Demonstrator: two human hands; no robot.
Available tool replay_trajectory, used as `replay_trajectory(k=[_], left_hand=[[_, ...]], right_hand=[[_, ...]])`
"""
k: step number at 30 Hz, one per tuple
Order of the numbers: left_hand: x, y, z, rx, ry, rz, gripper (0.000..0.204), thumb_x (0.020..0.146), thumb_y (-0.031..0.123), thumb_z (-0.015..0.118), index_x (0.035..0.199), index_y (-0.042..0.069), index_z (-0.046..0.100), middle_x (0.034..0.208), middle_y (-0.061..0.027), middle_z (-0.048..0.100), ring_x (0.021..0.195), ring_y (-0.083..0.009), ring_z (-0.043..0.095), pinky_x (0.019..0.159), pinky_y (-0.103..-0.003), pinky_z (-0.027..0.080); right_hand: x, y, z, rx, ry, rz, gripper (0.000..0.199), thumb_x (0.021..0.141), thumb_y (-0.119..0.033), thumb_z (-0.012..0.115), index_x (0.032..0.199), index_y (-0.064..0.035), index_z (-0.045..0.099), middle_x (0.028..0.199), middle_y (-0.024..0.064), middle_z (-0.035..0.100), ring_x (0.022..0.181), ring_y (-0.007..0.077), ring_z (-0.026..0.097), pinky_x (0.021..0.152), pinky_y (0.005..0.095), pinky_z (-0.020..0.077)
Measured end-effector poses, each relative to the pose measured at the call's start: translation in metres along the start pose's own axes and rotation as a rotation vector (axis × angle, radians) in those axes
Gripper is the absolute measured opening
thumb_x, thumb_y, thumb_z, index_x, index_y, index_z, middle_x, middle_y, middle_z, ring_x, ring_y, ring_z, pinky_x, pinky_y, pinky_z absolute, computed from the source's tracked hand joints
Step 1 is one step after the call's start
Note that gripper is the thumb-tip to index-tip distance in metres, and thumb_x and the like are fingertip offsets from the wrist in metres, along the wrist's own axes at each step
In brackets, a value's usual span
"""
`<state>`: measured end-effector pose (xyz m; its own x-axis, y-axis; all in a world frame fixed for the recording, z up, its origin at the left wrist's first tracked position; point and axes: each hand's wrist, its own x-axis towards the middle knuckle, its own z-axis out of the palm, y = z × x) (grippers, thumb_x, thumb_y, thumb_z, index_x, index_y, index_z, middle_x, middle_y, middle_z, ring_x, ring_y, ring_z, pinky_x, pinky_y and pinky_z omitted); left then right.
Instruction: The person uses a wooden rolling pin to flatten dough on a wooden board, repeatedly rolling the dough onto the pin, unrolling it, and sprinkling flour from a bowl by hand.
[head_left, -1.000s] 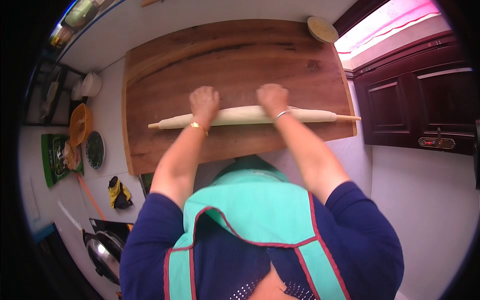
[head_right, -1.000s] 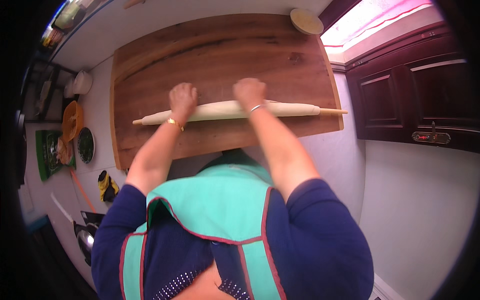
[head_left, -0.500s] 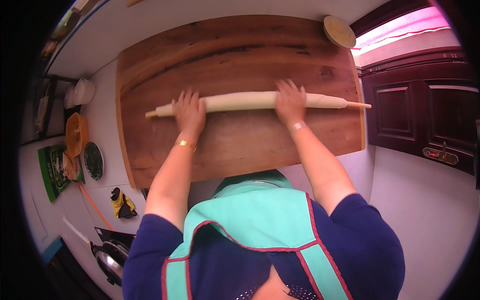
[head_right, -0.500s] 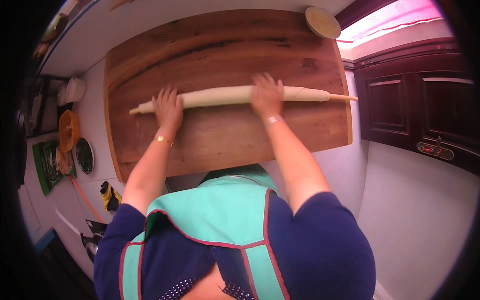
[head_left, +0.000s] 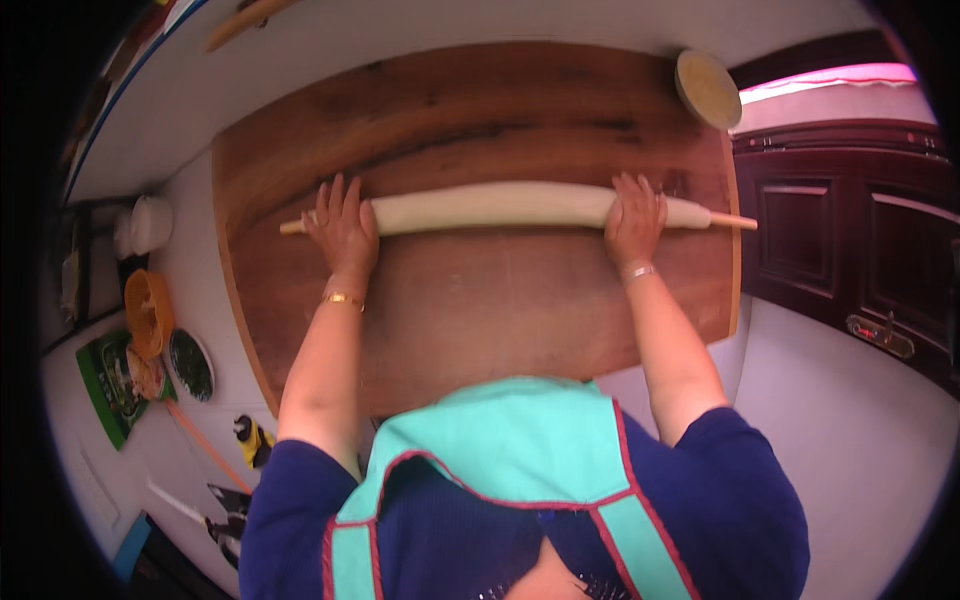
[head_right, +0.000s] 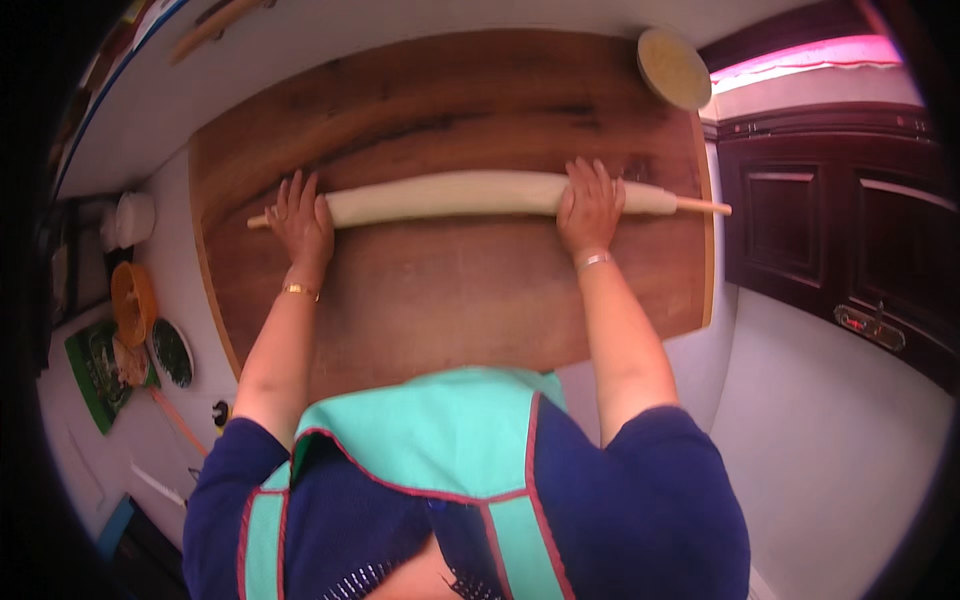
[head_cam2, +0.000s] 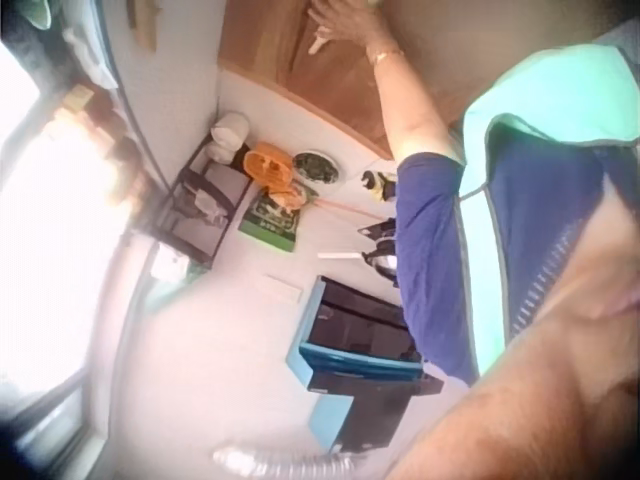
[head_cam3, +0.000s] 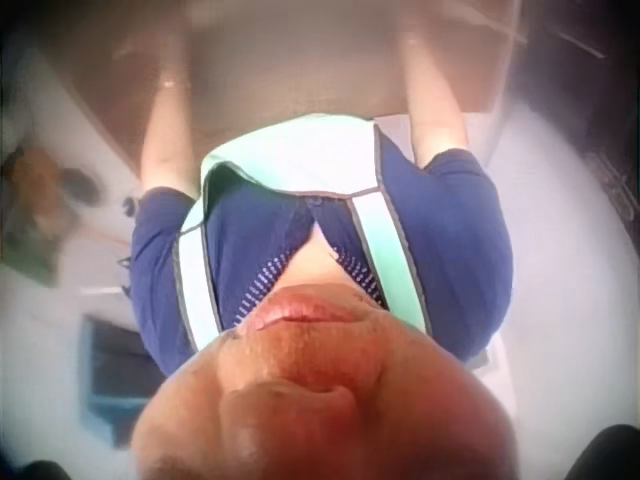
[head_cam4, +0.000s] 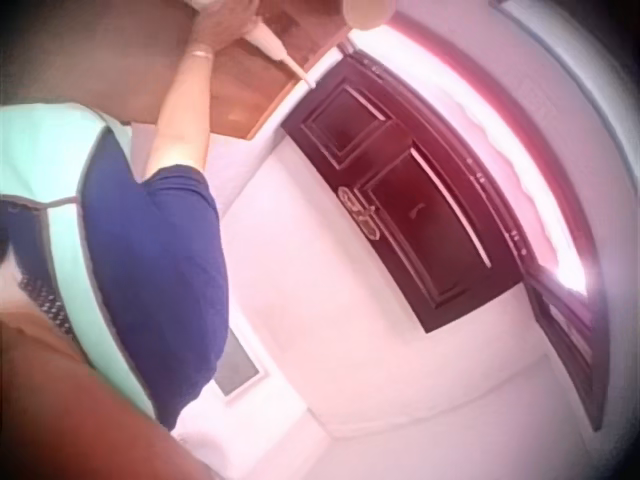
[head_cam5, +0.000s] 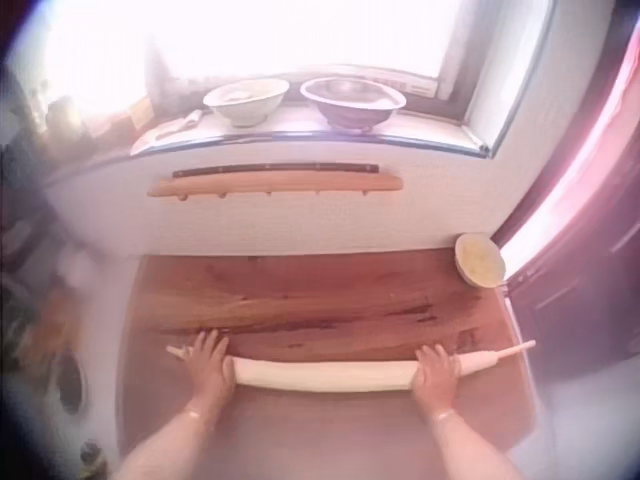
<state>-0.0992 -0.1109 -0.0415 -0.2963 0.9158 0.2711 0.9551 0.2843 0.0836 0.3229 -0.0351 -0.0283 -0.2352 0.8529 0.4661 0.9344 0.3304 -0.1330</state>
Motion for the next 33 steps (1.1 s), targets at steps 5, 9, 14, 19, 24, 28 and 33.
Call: replay_trajectory(k=[5, 9, 14, 19, 24, 28, 33], left_hand=[[0.099, -0.027, 0.026, -0.061, 0.046, 0.042, 0.040, 0.095, 0.034, 0.044, 0.129, 0.017, 0.059, 0.140, -0.0082, 0.051, 0.133, -0.0323, 0.041, 0.106, -0.064, 0.024], [0.145, 0.014, 0.028, -0.066, 0.135, -0.063, 0.034, 0.097, 0.026, 0.044, 0.123, 0.012, 0.061, 0.131, -0.0116, 0.057, 0.125, -0.0347, 0.047, 0.101, -0.058, 0.034], [0.098, 0.052, 0.019, -0.092, 0.211, 0.200, 0.022, 0.091, 0.027, 0.050, 0.095, 0.013, 0.066, 0.105, -0.0096, 0.064, 0.101, -0.0336, 0.057, 0.085, -0.050, 0.043], [0.151, 0.049, 0.025, -0.132, 0.061, 0.202, 0.028, 0.091, 0.028, 0.048, 0.078, 0.011, 0.065, 0.084, -0.0104, 0.066, 0.080, -0.0335, 0.061, 0.068, -0.049, 0.045], [0.090, 0.046, 0.006, -0.101, -0.187, 0.150, 0.034, 0.092, 0.028, 0.045, 0.086, 0.005, 0.069, 0.086, -0.0217, 0.067, 0.080, -0.0401, 0.061, 0.077, -0.055, 0.044], [-0.038, 0.040, -0.033, -0.152, -0.020, 0.220, 0.024, 0.086, 0.025, 0.052, 0.073, 0.010, 0.064, 0.079, -0.0112, 0.064, 0.080, -0.0325, 0.060, 0.079, -0.050, 0.043], [-0.196, 0.003, -0.080, -0.178, -0.041, 0.218, 0.019, 0.083, 0.024, 0.055, 0.073, 0.010, 0.064, 0.076, -0.0083, 0.062, 0.079, -0.0286, 0.059, 0.073, -0.047, 0.042]], right_hand=[[0.112, 0.012, 0.046, 0.142, -0.081, -0.085, 0.025, 0.089, -0.022, 0.049, 0.104, -0.0139, 0.068, 0.112, 0.0050, 0.067, 0.112, 0.0250, 0.058, 0.099, 0.0465, 0.0381], [0.150, 0.021, 0.063, 0.006, -0.217, 0.046, 0.021, 0.089, -0.023, 0.050, 0.092, -0.0113, 0.067, 0.100, 0.0087, 0.066, 0.098, 0.0283, 0.060, 0.093, 0.0445, 0.0410], [0.115, 0.004, 0.046, 0.064, 0.022, 0.008, 0.015, 0.087, -0.019, 0.053, 0.085, -0.0105, 0.065, 0.093, 0.0078, 0.064, 0.096, 0.0278, 0.058, 0.092, 0.0446, 0.0386], [0.164, 0.013, 0.061, -0.106, -0.214, 0.044, 0.039, 0.093, -0.028, 0.043, 0.072, -0.0077, 0.069, 0.075, 0.0134, 0.067, 0.076, 0.0352, 0.062, 0.070, 0.0485, 0.0455], [0.091, -0.007, 0.015, -0.246, -0.462, 0.053, 0.034, 0.096, -0.026, 0.041, 0.099, -0.0070, 0.069, 0.099, 0.0182, 0.069, 0.092, 0.0341, 0.064, 0.077, 0.0534, 0.0469], [-0.043, -0.019, -0.054, -0.086, -0.432, 0.235, 0.027, 0.088, -0.028, 0.049, 0.079, -0.0119, 0.069, 0.087, 0.0095, 0.068, 0.088, 0.0288, 0.062, 0.080, 0.0461, 0.0449], [-0.195, -0.062, -0.116, -0.002, -0.350, 0.211, 0.017, 0.080, -0.022, 0.056, 0.067, -0.0137, 0.063, 0.076, 0.0060, 0.064, 0.081, 0.0254, 0.061, 0.072, 0.0431, 0.0432]])
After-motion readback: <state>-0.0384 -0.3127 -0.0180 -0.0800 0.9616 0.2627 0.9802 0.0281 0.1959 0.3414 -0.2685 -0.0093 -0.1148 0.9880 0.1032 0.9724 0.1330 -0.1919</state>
